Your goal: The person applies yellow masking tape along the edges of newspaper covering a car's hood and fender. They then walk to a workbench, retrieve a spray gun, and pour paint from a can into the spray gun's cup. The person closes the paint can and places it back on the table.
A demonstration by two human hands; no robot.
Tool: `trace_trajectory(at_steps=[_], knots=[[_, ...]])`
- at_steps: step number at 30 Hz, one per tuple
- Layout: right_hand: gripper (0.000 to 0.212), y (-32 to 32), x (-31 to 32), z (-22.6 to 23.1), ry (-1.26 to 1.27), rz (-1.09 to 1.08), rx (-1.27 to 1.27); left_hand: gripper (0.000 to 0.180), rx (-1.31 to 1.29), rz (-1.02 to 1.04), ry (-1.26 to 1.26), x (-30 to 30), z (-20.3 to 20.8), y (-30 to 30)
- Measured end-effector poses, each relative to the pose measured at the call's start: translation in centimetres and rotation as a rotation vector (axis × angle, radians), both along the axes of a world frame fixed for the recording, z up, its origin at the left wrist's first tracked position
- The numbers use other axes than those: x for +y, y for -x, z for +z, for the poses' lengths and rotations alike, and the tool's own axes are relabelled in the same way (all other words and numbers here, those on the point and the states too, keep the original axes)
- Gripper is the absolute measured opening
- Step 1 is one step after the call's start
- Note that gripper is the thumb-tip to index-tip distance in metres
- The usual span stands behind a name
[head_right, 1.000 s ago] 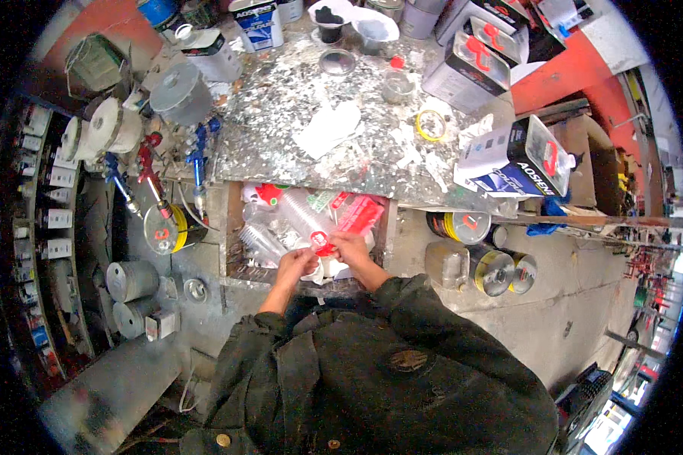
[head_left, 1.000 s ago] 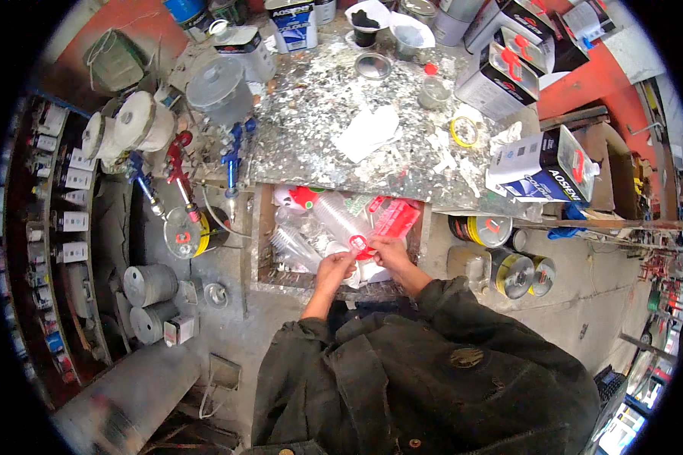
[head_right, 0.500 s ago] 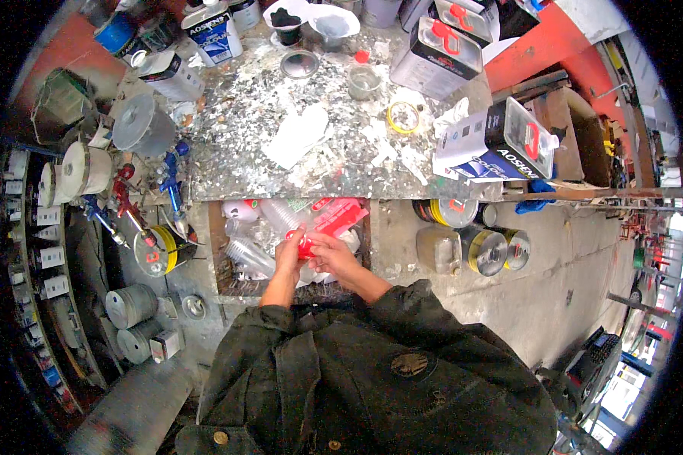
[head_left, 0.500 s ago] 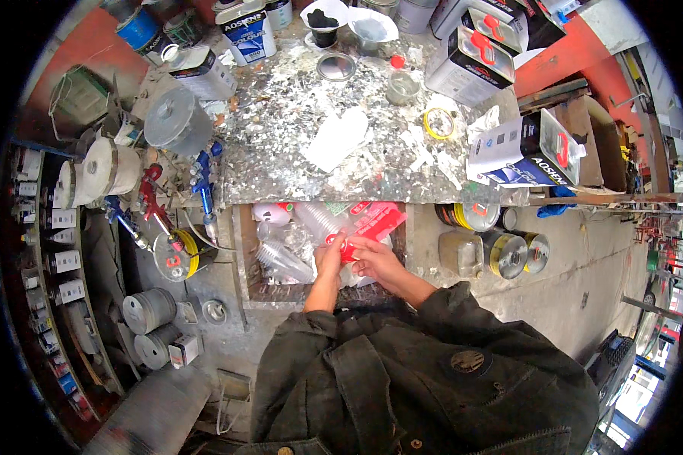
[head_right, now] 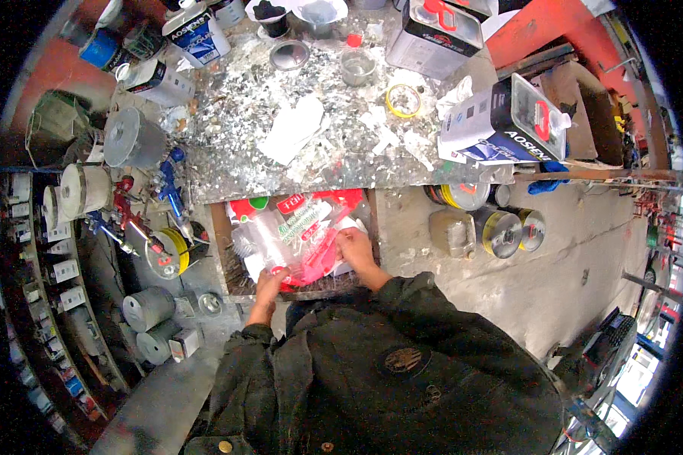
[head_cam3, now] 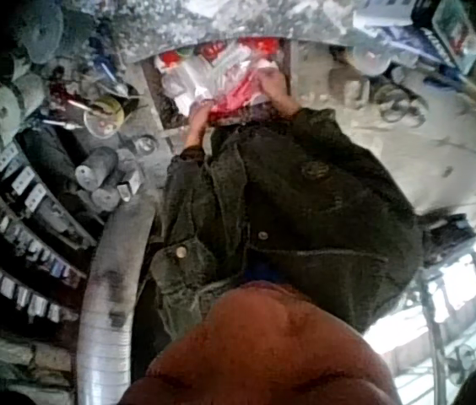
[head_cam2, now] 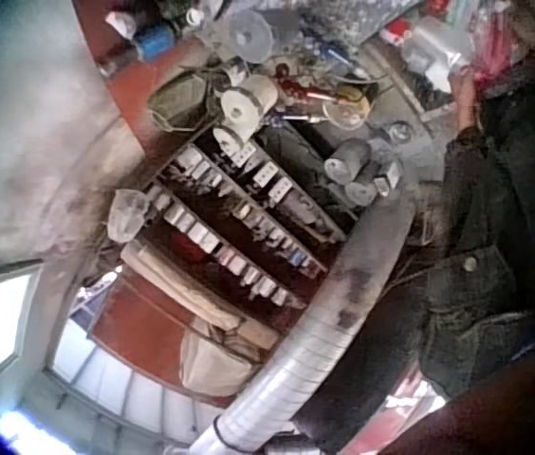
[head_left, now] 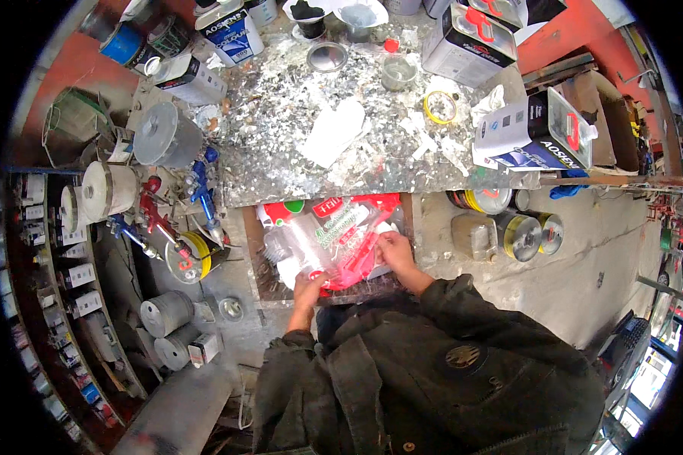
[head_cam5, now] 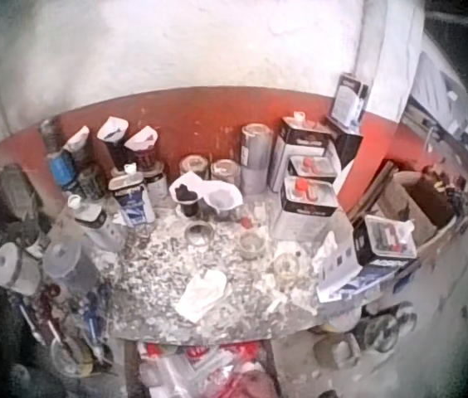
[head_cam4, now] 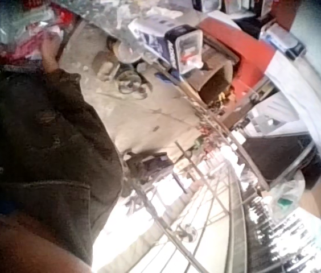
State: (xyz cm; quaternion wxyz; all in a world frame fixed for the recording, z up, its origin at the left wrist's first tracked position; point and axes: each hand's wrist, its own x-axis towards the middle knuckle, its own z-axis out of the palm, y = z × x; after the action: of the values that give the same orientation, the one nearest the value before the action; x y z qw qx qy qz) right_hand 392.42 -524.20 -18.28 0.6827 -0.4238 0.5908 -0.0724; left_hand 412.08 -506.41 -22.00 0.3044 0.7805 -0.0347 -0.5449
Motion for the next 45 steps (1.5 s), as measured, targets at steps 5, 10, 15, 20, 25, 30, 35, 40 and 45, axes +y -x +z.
trace_trajectory(at_steps=[5, 10, 15, 20, 25, 30, 35, 40, 45], knots=[[0.026, 2.2, 1.6, -1.3, -0.248, 0.24, -0.035, 0.095, 0.002, 0.012, -0.053, 1.0, -0.2, 3.1], [0.023, 3.2, 4.0, -6.6, -0.244, 0.117, -0.233, 0.081, 0.155, 0.005, 0.024, 0.7, 2.1, 3.7], [0.019, 1.8, 1.7, -7.6, 0.407, 0.545, -0.599, 0.074, 0.319, -0.038, 0.136, 2.2, 1.2, 3.6], [0.028, 0.2, 2.5, -6.1, -0.409, 0.455, -0.029, 0.072, 0.5, 0.224, 0.177, 1.3, 3.9, 4.7], [0.038, 0.6, 2.2, -3.6, -0.206, 0.69, -0.234, 0.052, 0.346, 0.306, -0.024, -0.2, 5.5, 6.1], [0.045, 2.8, 4.6, -7.9, -0.594, 0.529, -0.807, 0.035, 0.143, 0.216, 0.244, 2.0, 0.6, 8.1], [0.047, 4.3, 3.8, -11.5, -0.949, 0.207, -1.378, 0.023, -0.143, -0.024, 0.216, 0.8, 2.3, 7.4], [0.043, 4.1, 0.6, -4.3, -0.248, 0.633, -0.73, 0.016, -0.053, -0.043, 0.3, 2.1, 0.6, 7.7], [0.039, 3.5, -1.3, 0.0, 0.352, 1.075, -0.382, 0.017, -0.092, 0.095, 0.353, 1.7, 1.3, 6.8]])
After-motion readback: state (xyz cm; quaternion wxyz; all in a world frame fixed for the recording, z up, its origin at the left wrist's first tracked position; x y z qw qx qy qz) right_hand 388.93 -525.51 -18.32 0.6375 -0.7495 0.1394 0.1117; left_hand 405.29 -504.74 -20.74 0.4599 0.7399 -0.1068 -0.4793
